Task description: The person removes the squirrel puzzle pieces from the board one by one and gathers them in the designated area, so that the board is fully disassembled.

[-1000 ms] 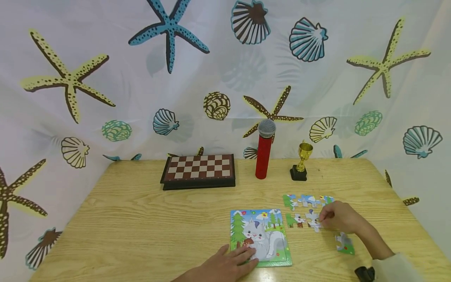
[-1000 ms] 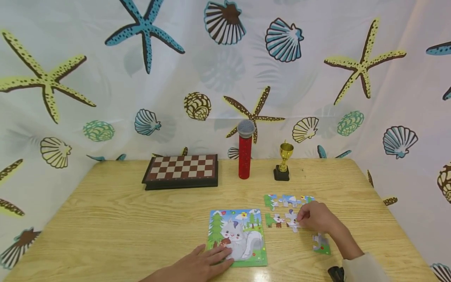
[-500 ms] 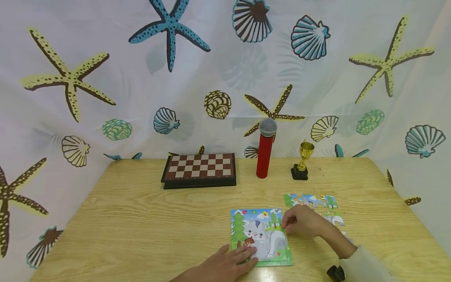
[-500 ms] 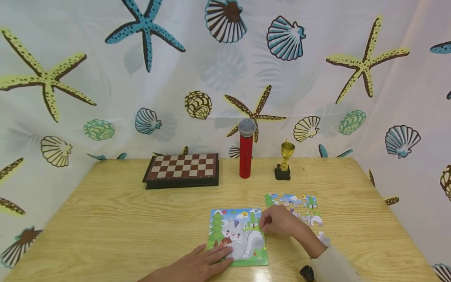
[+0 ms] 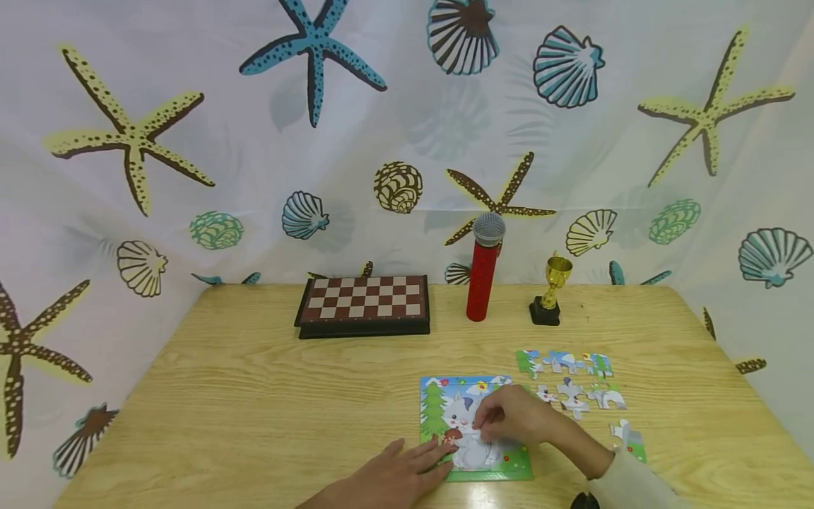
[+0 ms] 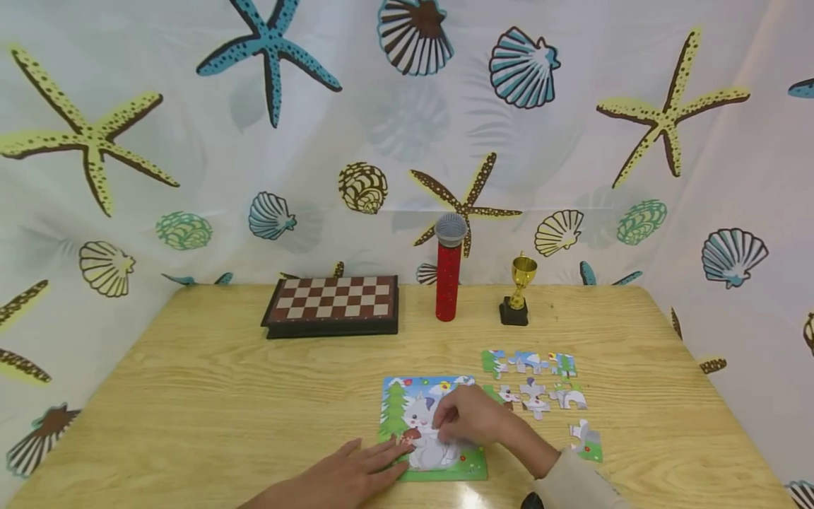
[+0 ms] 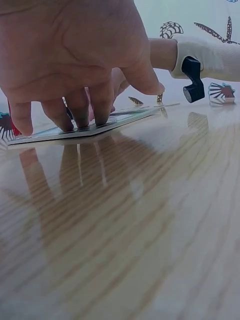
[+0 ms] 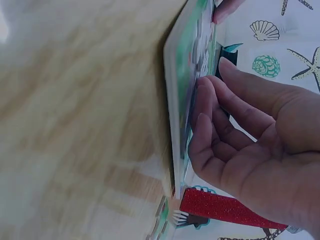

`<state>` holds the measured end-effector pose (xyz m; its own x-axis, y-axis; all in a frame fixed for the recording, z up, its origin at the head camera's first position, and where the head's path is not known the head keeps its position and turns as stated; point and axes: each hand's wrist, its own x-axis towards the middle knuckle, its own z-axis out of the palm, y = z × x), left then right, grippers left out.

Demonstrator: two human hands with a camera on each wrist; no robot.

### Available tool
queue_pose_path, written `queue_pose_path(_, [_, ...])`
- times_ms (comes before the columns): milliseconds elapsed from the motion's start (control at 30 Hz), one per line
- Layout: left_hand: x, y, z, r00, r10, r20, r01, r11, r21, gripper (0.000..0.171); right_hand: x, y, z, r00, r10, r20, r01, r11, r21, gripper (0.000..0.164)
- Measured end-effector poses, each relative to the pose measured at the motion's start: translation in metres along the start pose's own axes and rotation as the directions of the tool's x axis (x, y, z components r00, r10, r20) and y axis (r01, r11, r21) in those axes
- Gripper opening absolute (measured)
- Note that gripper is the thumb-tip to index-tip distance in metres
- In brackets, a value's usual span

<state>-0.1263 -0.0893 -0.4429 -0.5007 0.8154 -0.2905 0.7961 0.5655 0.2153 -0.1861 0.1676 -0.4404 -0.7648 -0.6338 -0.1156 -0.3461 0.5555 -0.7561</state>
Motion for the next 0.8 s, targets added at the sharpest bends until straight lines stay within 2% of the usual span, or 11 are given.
queue_pose_path(167, [0.000,0.002,0.000,1.000,-0.005,-0.006,0.005,1.000,0.014,0.070,0.000,-0.005,0.003,0.999,0.020,0.028,-0.021,0.999,0.043,0.005])
queue_pose_path(467, [0.001,0.006,-0.001,0.999,-0.026,-0.035,0.027,0.999,0.043,0.070,0.000,-0.013,0.008,0.997,0.080,0.004,-0.080,0.997,-0.025,0.006])
queue_pose_path(800, [0.002,0.005,0.000,0.999,-0.025,-0.040,0.027,0.999,0.044,0.068,0.000,-0.013,0.008,0.995,0.095,0.025,-0.095,0.995,-0.022,0.006])
